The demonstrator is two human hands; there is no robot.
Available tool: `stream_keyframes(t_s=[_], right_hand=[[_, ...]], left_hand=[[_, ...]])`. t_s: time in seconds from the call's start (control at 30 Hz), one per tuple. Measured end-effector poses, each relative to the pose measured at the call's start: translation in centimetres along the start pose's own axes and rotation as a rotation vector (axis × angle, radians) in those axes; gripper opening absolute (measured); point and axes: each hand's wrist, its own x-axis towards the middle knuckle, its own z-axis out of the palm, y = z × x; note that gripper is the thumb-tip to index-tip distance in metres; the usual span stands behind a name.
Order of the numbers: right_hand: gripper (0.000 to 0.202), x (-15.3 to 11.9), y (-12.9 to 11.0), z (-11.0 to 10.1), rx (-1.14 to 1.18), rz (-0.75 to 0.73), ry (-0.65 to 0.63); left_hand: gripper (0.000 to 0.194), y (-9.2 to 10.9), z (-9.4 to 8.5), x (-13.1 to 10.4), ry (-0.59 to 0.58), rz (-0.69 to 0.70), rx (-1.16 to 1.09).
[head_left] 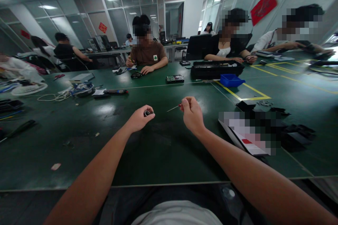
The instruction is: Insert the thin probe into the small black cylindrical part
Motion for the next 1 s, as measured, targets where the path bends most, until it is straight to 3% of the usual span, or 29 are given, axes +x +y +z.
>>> stream_keyframes(t_s=[0.27,0.6,0.77,1.0], right_hand=[[0.026,0.0,0.3,0.0,0.003,0.0,-0.008],[0.024,0.0,0.3,0.1,-0.005,0.004,-0.006],[0.026,0.0,0.3,0.1,-0.009,-0.001,-0.017],[0.026,-0.1,0.1,0.1,-0.003,-0.007,-0.029]], left_hand=[[0.022,-0.7,-0.4,0.7,0.205,-0.09,-0.621],[0.017,-1.1,-1.9,1.1,0.479,-0.22,-0.801],[0.006,-1.0,-4.3,0.1,0.562,-0.27,-0.844],[0.009,-1.9,-9.4,-2.6,0.697,-0.397,-0.776]])
